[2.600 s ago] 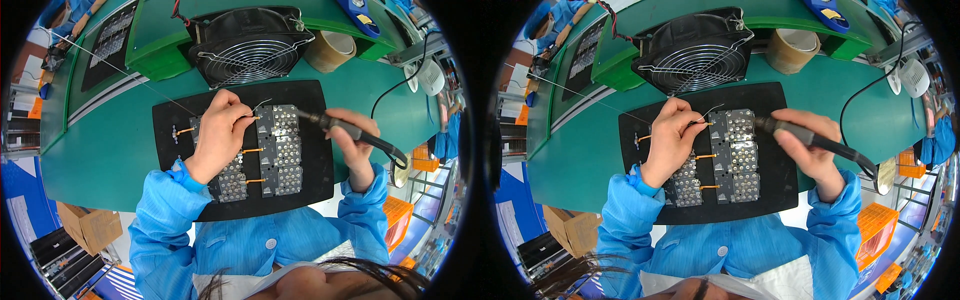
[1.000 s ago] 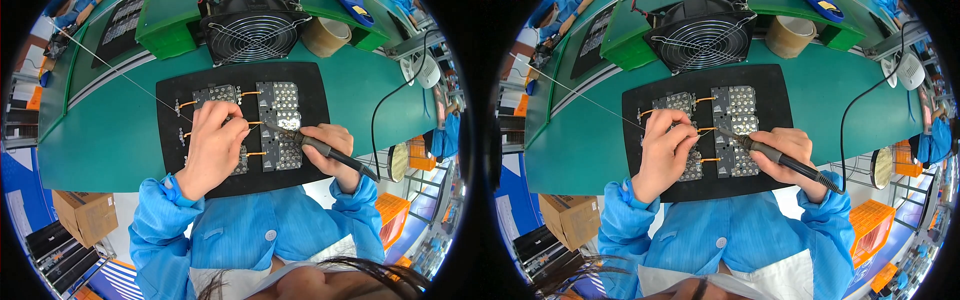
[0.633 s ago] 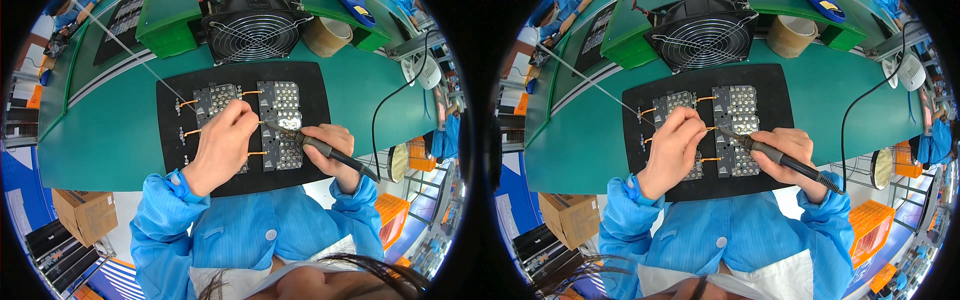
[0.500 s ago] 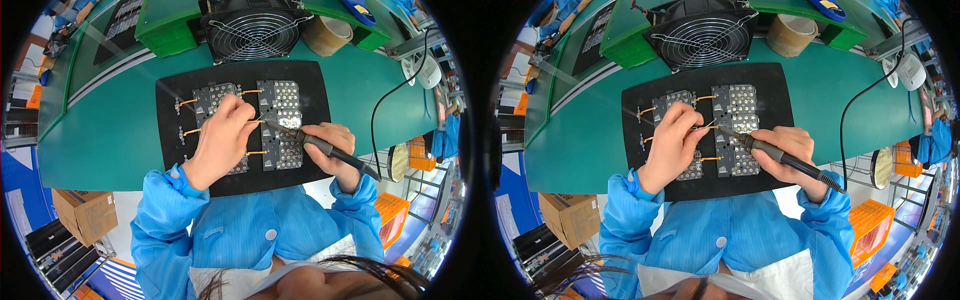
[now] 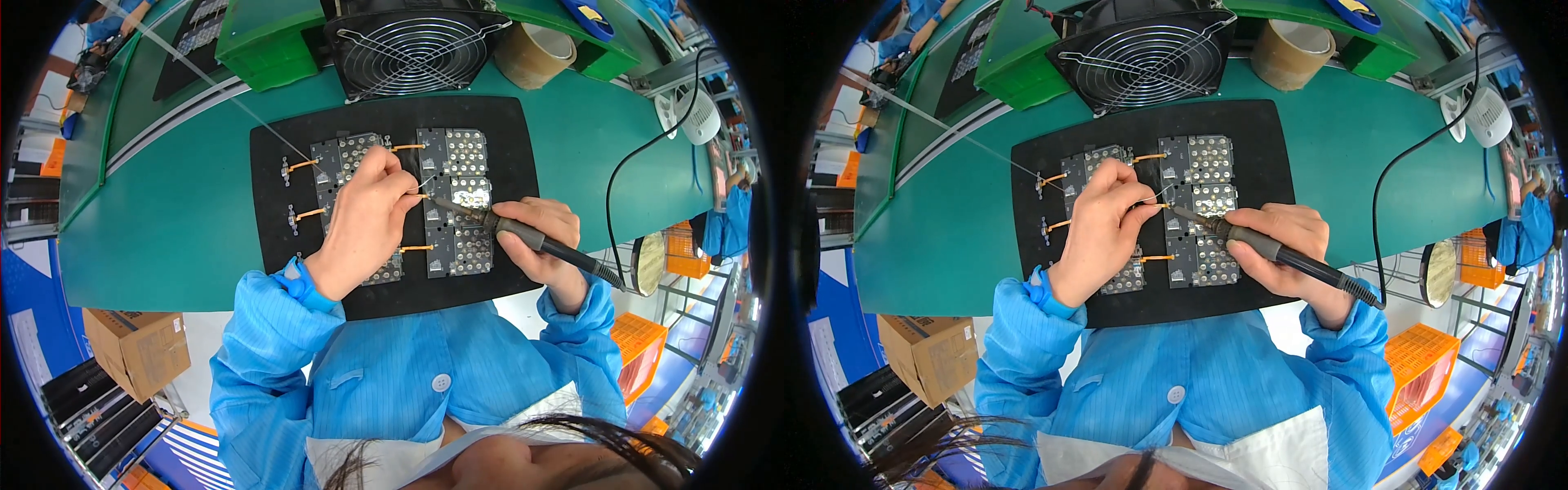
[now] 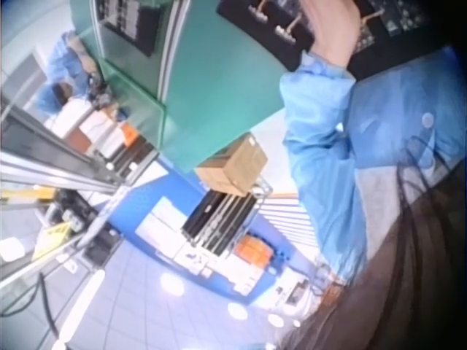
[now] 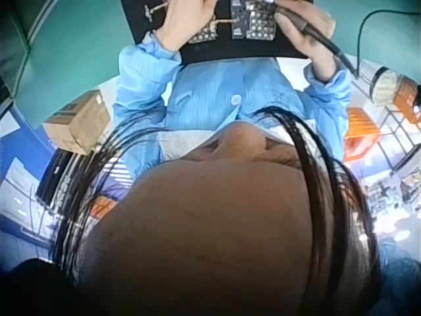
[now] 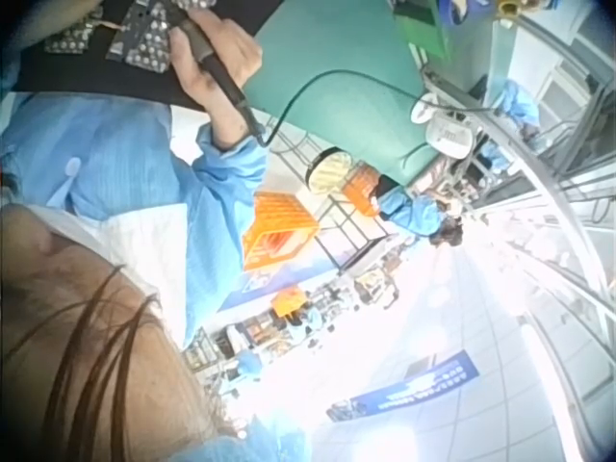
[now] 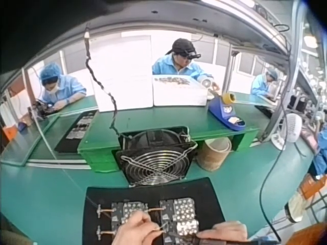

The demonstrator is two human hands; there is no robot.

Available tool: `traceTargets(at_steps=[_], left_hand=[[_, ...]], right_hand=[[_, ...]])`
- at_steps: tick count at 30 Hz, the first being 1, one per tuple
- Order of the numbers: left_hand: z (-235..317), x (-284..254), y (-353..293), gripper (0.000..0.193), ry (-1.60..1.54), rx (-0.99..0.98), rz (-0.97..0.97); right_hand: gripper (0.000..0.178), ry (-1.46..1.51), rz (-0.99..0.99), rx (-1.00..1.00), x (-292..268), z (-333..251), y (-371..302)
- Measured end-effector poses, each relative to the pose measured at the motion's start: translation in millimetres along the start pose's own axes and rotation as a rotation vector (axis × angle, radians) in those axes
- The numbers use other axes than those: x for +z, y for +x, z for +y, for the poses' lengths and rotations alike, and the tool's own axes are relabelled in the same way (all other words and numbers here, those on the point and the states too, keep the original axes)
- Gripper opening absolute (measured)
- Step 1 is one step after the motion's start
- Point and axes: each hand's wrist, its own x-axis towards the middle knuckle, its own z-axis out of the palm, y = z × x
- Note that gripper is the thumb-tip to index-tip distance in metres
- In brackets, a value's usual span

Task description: The person places plates holding circuit boards onto the workstation, solders connections on the boards using a soldering iron and solder wire, and pushes the plates down the conveyor line.

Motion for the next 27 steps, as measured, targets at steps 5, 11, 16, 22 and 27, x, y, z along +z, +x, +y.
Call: traceTargets(at_steps=[5, 11, 16, 22, 27], left_hand=[[1.3, -0.6, -0.1, 0.01, -0.017, 0.002, 0.011], [-0.3, -0.7, 0.8, 0.01, -0.015, 0.005, 0.011], [0.1, -0.9, 1.0, 0.009, -0.011, 0.009, 0.01], [0.6, -0.8, 0.0, 0.01, -0.009, 0.006, 0.013], [-0.1, -0.1, 0.3, 0.01, -0.012, 0.009, 0.016]], right_hand=[[0.025, 0.007, -0.009, 0.026, -1.4, -0.1, 1.6], [0.026, 0.015, -0.024, 0.028, -2.5, 1.3, 3.4], [0.025, 0.047, -0.027, 0.019, -1.6, 3.8, 2.8], [0.031, 0.054, 0.012, 0.057, 0.4, 4.9, 1.9], [0.032, 0.048, 0.007, 0.078, -0.1, 5.4, 1.3]])
